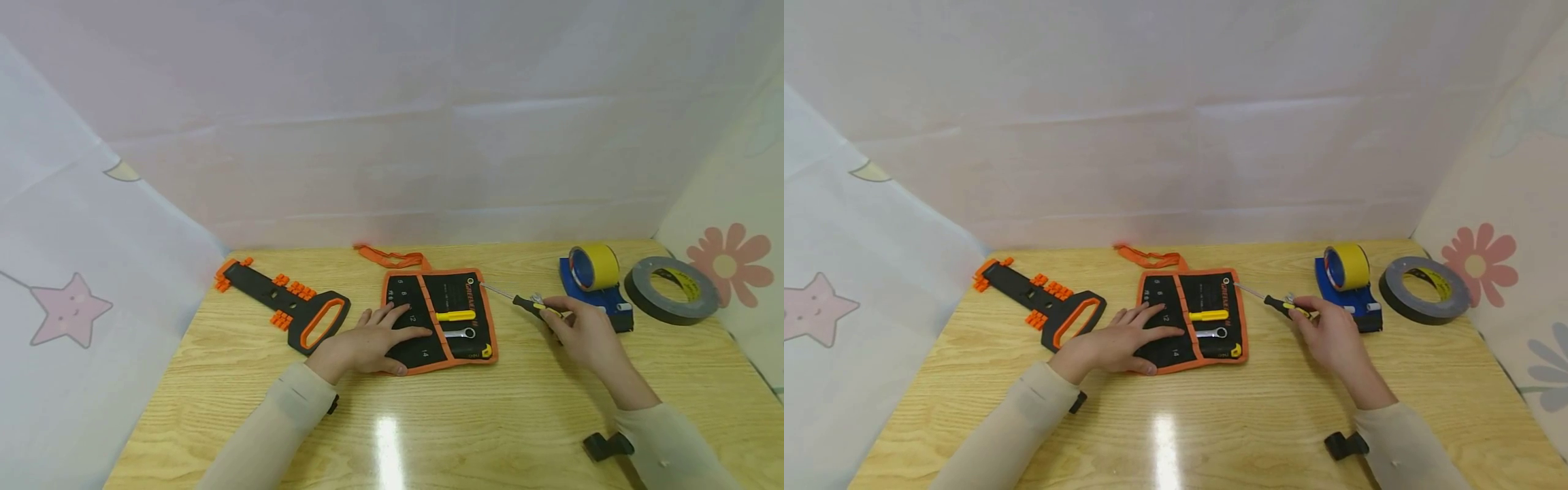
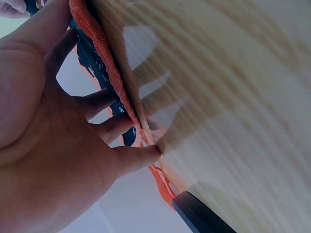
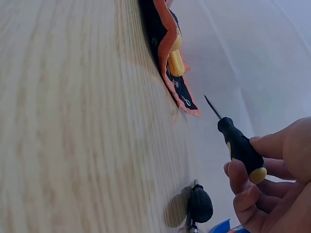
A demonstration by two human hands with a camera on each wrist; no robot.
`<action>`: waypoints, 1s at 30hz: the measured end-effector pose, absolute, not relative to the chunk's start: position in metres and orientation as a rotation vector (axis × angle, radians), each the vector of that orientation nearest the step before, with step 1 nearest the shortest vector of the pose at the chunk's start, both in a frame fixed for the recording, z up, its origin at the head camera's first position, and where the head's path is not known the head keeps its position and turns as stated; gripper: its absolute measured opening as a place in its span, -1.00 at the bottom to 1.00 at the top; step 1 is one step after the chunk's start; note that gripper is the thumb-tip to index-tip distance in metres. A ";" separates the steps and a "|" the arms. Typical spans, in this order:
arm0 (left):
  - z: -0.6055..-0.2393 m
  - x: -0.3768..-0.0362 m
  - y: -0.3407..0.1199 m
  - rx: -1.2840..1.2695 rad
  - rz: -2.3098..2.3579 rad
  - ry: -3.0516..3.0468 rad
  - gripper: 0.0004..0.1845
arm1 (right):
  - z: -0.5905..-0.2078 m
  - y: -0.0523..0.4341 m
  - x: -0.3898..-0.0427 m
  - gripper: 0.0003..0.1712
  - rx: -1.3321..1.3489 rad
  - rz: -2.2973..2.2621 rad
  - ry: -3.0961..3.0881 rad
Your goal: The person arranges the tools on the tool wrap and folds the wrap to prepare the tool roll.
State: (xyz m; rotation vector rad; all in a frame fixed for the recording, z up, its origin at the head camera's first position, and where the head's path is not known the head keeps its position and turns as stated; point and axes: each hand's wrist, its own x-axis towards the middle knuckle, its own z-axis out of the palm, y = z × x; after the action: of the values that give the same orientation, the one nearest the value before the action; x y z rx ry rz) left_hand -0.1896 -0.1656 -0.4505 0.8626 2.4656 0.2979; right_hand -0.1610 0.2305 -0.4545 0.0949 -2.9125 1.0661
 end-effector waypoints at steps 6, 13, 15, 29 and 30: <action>-0.450 -0.189 -0.165 0.861 0.293 2.467 -0.14 | -0.455 0.226 -0.164 -0.58 0.117 1.051 -2.900; -0.448 -0.189 -0.165 0.853 0.303 2.459 -0.15 | -0.454 0.221 -0.168 -0.61 0.159 1.031 -2.887; -0.448 -0.188 -0.165 0.855 0.300 2.463 -0.15 | -0.454 0.219 -0.169 -0.62 0.174 1.032 -2.884; -0.451 -0.189 -0.166 0.851 0.298 2.466 -0.15 | -0.459 0.208 -0.181 -0.63 0.249 1.101 -2.875; -0.451 -0.189 -0.166 0.850 0.299 2.467 -0.15 | -0.459 0.207 -0.183 -0.64 0.257 1.100 -2.873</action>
State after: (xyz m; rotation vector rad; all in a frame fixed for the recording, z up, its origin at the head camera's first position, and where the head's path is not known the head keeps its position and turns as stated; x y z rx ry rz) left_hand -0.1893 -0.1656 -0.4512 0.8505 2.4671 0.2986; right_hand -0.1826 0.2072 -0.4590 0.2567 -2.8727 1.0998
